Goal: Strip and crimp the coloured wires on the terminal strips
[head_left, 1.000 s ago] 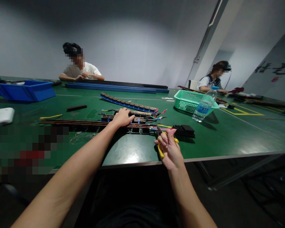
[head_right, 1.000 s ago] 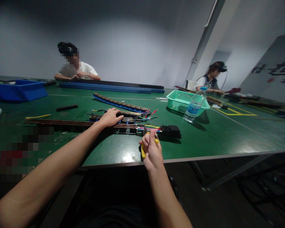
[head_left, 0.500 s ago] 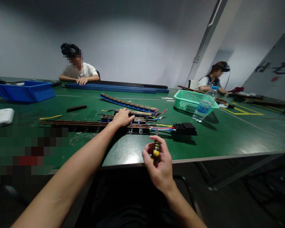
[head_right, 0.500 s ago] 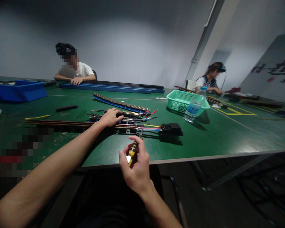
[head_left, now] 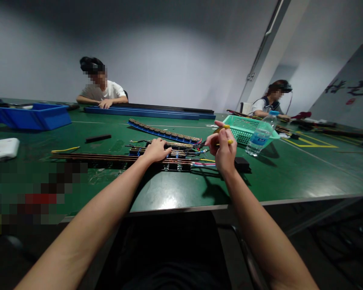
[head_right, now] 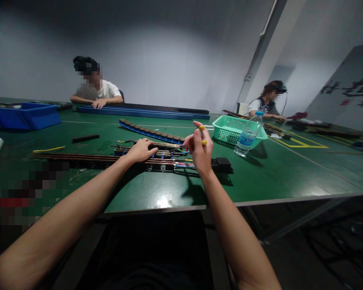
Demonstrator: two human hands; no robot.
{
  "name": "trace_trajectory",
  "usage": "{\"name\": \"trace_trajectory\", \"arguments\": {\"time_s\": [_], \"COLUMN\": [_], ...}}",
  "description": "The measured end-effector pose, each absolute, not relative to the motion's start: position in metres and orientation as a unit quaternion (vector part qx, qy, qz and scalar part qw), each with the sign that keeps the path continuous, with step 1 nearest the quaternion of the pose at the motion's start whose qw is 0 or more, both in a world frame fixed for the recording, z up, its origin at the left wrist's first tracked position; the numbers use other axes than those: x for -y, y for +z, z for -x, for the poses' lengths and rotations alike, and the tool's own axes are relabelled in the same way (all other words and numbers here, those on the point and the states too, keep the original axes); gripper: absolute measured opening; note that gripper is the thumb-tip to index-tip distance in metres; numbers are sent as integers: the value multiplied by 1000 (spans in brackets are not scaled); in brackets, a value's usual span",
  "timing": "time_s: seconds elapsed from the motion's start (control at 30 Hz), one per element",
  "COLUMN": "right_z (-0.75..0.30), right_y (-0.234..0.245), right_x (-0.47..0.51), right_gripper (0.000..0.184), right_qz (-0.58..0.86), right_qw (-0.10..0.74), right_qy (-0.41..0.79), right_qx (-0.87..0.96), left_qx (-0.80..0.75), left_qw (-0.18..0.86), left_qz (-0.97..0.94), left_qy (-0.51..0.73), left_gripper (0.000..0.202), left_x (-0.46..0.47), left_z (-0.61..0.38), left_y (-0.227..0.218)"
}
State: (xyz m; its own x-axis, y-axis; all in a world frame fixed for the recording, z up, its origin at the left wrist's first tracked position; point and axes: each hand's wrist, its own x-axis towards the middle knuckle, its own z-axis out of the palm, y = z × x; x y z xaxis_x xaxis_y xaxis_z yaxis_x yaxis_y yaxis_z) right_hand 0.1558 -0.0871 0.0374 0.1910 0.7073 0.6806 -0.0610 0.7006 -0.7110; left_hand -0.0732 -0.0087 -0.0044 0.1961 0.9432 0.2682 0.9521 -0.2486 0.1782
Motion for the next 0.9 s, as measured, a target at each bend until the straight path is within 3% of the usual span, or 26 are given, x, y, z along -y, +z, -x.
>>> {"name": "trace_trajectory", "arguments": {"time_s": [0.2,0.4,0.6,0.8,0.9], "right_z": [-160,-154,-149,-142,-139], "right_y": [25,9,-4,-14,-16], "right_x": [68,67,71,81,83], "right_gripper": [56,56,48,37,36], "right_qz": [243,240,263,264,276], "right_qw": [719,670,562,389,383], "right_qy": [377,378,284,44,27], "right_qx": [530,592,731,881,881], "left_qx": [612,611,610,612,613], "left_qw": [12,14,16,23,26], "left_qz": [774,775,774,773,773], "left_qy": [-163,-162,-171,-166,-163], "left_gripper": [55,56,52,50,49], "left_x": [8,7,7,10,11], "left_z": [73,74,73,73,72], "left_y": [-5,-7,-8,-6,-5]}}
